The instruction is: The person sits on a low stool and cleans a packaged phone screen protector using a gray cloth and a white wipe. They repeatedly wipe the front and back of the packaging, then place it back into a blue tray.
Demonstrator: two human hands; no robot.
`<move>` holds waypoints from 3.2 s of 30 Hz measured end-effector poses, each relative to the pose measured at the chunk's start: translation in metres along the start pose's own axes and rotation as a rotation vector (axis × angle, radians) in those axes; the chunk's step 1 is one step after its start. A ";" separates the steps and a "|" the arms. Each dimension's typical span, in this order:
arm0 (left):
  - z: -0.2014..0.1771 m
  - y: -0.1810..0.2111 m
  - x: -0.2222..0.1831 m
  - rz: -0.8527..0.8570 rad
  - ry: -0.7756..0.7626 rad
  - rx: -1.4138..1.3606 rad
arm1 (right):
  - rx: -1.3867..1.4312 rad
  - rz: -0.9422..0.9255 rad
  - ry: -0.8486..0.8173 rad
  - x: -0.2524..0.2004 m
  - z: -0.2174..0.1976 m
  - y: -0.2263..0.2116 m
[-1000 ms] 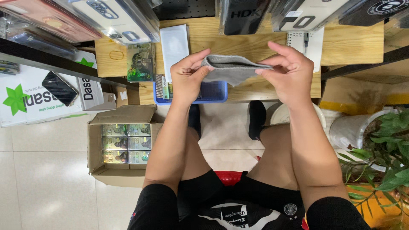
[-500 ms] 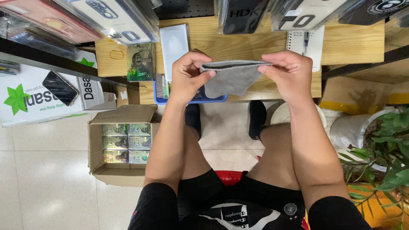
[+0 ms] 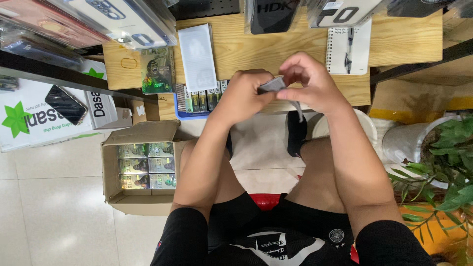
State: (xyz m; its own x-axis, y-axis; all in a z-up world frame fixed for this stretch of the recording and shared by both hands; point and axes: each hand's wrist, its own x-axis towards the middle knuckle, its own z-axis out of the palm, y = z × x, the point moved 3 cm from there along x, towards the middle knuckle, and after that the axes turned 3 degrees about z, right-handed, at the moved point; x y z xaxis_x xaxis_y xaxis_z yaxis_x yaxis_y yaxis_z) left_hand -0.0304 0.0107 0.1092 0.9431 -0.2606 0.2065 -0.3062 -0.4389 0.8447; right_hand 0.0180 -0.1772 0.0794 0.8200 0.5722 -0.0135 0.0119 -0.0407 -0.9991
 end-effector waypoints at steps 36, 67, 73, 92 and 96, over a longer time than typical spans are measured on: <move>-0.095 -0.066 -0.197 -0.603 0.926 -0.955 | 0.944 0.618 -0.096 -0.018 0.117 0.064; -0.134 0.013 -0.187 0.016 0.658 -0.437 | 0.435 -0.071 -0.018 -0.024 0.007 0.049; -0.137 -0.024 -0.181 -0.274 0.573 -0.367 | 0.518 0.094 0.094 -0.010 0.005 0.040; -0.150 0.021 -0.160 -0.214 0.239 -0.211 | 0.484 0.238 0.031 -0.003 -0.011 0.026; -0.141 0.001 -0.160 -0.314 0.363 -0.539 | 0.664 0.259 -0.018 0.001 -0.012 0.018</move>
State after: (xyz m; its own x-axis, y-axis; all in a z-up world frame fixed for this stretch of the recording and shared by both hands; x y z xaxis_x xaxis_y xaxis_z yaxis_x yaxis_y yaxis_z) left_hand -0.1631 0.1736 0.1464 0.9884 0.1512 -0.0139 0.0043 0.0636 0.9980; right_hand 0.0254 -0.1871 0.0615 0.7396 0.6256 -0.2484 -0.5378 0.3274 -0.7769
